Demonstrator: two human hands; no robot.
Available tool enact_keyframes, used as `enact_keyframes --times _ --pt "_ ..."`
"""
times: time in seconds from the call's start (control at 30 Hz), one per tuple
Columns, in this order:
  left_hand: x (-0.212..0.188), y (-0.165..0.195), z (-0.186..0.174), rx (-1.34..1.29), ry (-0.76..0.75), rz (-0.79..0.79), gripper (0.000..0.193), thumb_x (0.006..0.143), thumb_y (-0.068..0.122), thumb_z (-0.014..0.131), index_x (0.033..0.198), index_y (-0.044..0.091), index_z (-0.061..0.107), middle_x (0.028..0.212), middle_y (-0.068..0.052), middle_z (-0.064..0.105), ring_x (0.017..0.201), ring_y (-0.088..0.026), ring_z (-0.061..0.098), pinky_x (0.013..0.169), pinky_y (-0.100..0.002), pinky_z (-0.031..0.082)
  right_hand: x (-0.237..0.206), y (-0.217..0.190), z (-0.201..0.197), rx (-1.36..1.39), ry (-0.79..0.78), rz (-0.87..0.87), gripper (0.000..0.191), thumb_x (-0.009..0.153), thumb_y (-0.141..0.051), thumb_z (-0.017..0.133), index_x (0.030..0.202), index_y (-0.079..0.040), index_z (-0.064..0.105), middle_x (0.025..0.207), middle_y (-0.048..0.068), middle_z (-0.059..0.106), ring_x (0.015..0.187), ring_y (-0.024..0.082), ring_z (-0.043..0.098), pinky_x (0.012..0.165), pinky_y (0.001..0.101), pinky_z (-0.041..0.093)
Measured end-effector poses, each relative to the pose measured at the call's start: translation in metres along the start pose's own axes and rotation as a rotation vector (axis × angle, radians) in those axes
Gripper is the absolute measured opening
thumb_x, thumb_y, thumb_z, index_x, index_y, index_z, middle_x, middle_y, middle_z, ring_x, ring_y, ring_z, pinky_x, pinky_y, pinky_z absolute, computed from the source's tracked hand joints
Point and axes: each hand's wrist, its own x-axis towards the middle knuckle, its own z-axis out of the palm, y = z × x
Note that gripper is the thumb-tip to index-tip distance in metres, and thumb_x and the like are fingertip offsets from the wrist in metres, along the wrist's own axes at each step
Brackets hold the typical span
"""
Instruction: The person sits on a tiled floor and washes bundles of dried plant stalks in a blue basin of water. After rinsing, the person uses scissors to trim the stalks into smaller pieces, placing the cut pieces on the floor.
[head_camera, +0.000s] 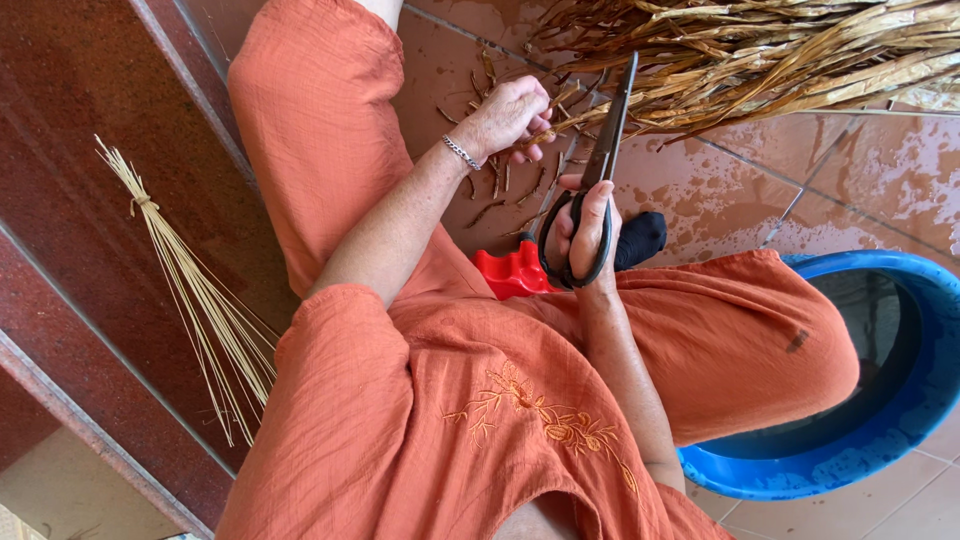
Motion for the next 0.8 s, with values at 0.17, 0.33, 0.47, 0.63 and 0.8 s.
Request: enact_keyframes --times 0.17,0.33,0.47,0.63,0.8 --pt "-0.020 -0.007 -0.019 0.134 0.097 0.071 0.020 0.095 0.020 0.063 0.108 0.006 0.055 0.085 -0.005 0.070 0.057 -0.010 0.069 0.047 -0.024 0.054 -0.012 0.001 -0.006 -0.096 -0.063 -0.045 0.053 0.112 -0.046 0.042 0.132 0.002 0.052 0.074 0.001 0.053 0.055 0.009 0.047 0.051 0.0236 0.042" --pt "-0.025 -0.025 -0.033 0.047 0.185 0.333 0.023 0.087 -0.004 0.069 0.105 0.003 0.055 0.085 -0.003 0.068 0.063 -0.009 0.069 0.055 -0.025 0.060 -0.034 0.010 -0.004 -0.117 -0.146 0.102 0.054 0.111 -0.049 0.041 0.127 0.000 0.055 0.073 0.002 0.054 0.050 0.009 0.043 0.043 0.0237 0.039" --pt "-0.020 -0.024 -0.037 0.124 0.369 0.470 0.024 0.082 -0.004 0.075 0.099 0.003 0.058 0.082 -0.001 0.068 0.066 -0.007 0.066 0.058 -0.024 0.058 -0.042 0.022 0.000 -0.071 -0.160 0.254 0.054 0.109 -0.051 0.038 0.124 -0.002 0.056 0.068 0.001 0.050 0.047 0.008 0.043 0.038 0.0241 0.038" --pt "-0.021 -0.020 -0.037 -0.073 0.316 0.368 0.024 0.080 -0.005 0.074 0.095 0.005 0.058 0.077 0.001 0.064 0.064 -0.006 0.061 0.056 -0.024 0.054 -0.033 0.033 0.001 -0.103 -0.161 0.266 0.060 0.108 -0.055 0.036 0.129 -0.002 0.056 0.075 0.001 0.054 0.053 0.007 0.045 0.045 0.0226 0.039" --pt "-0.019 -0.031 -0.038 -0.096 0.260 0.450 0.029 0.077 -0.006 0.078 0.097 0.004 0.060 0.084 0.003 0.066 0.075 -0.005 0.062 0.068 -0.023 0.056 -0.017 0.037 0.005 -0.071 -0.178 0.236 0.069 0.106 -0.061 0.034 0.129 0.000 0.056 0.073 0.000 0.052 0.052 0.007 0.044 0.046 0.0232 0.039"
